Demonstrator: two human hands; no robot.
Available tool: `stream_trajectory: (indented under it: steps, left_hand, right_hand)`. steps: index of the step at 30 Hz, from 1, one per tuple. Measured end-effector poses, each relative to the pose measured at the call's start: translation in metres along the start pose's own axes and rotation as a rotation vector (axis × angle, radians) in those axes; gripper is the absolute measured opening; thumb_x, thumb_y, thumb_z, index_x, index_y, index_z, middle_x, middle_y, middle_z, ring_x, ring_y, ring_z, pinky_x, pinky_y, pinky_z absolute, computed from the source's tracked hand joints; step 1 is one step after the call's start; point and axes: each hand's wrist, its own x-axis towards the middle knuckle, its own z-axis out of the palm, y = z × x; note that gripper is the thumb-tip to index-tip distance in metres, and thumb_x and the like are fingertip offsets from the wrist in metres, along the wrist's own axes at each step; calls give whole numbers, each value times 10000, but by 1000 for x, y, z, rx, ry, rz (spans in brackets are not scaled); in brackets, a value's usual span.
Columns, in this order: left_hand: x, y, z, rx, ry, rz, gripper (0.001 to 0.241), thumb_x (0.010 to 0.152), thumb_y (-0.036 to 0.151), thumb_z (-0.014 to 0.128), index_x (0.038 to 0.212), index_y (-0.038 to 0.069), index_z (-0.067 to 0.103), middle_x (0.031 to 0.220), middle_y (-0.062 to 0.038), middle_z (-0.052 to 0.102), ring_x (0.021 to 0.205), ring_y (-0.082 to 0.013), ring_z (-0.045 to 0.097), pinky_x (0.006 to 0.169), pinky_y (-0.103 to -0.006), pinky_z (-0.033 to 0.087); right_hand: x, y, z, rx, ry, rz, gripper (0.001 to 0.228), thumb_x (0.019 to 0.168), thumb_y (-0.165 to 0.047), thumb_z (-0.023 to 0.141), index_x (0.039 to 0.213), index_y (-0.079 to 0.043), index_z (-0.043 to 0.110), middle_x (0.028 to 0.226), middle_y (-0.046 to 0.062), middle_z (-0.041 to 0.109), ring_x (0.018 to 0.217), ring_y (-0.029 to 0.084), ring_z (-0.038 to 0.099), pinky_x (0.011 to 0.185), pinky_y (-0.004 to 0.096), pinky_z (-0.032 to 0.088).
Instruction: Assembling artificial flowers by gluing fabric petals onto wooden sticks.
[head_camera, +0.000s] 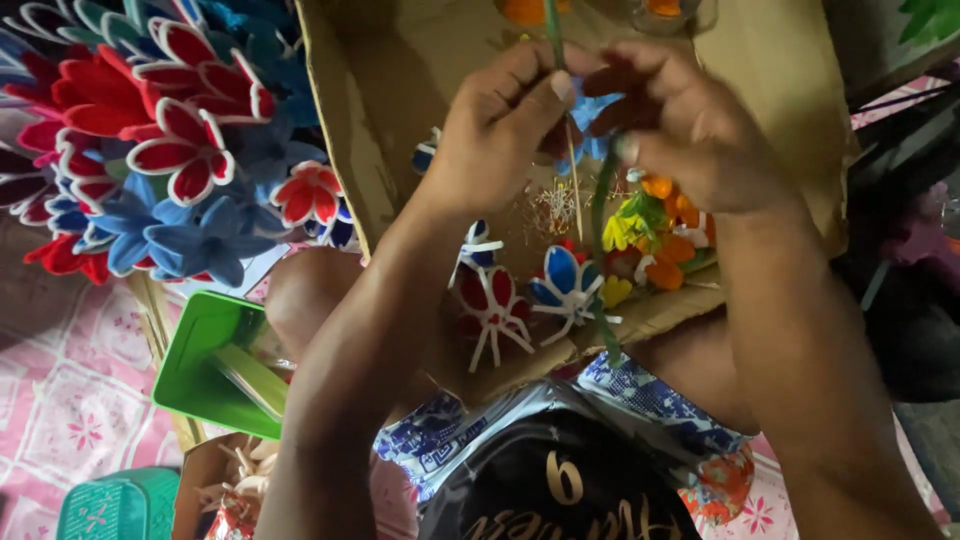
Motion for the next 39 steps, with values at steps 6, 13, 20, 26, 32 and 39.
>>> stream_trajectory:
  steps: [6,13,20,26,32,39]
  left_hand:
    - [-8,26,7,49,-280,116,170,1092,171,488,1096,41,598,875,-51,572,674,-145,601,569,-264,593]
    - [-21,43,-12,38,-275,41,215,1103,247,482,1122,79,615,825,-26,587,670,-121,564,618,-254,481]
    - [-23,26,-27,-106,-151,32,247,1126,224,496,1263,73,635,860,-6,572,720,-125,600,680,-250,545]
    - [-22,19,-25,-27,-141,51,249,1119,228,496,1256,72,634,838,-16,596,707,-128,614,654,-252,549]
    - [-23,26,-15,-34,-249,33,226,1129,217,475,1210,82,637,784,-46,577,643,-122,533,594,-246,449]
    - [-25,19,-15,-180,-291,8,210,1101,225,552,1148,67,683,802,-21,575,657,-113,528,599,-238,454]
  right_hand:
    - [19,-5,-4,-19,249,20,481,1025,-249,520,1440,-14,582,1172,52,606,893,114,547,817,271,469]
    - [17,-22,-1,75,36,-35,664,889,-24,555,1528,40,389,1364,146,536,1133,200,585,1030,320,517]
    - [16,-33,7,-740,312,208,181,1137,-64,514,1154,-20,689,976,109,743,861,198,708,729,353,546]
    - [12,-26,6,-346,41,-92,687,901,169,370,1564,13,287,1617,186,353,1558,374,365,1274,506,386]
    - [28,-17,2,87,136,-53,662,996,-411,551,1446,67,471,1183,183,562,1015,262,639,911,307,549]
    - [33,-21,17,25,191,-38,215,1072,-149,612,1179,35,646,891,132,660,735,165,658,719,235,575]
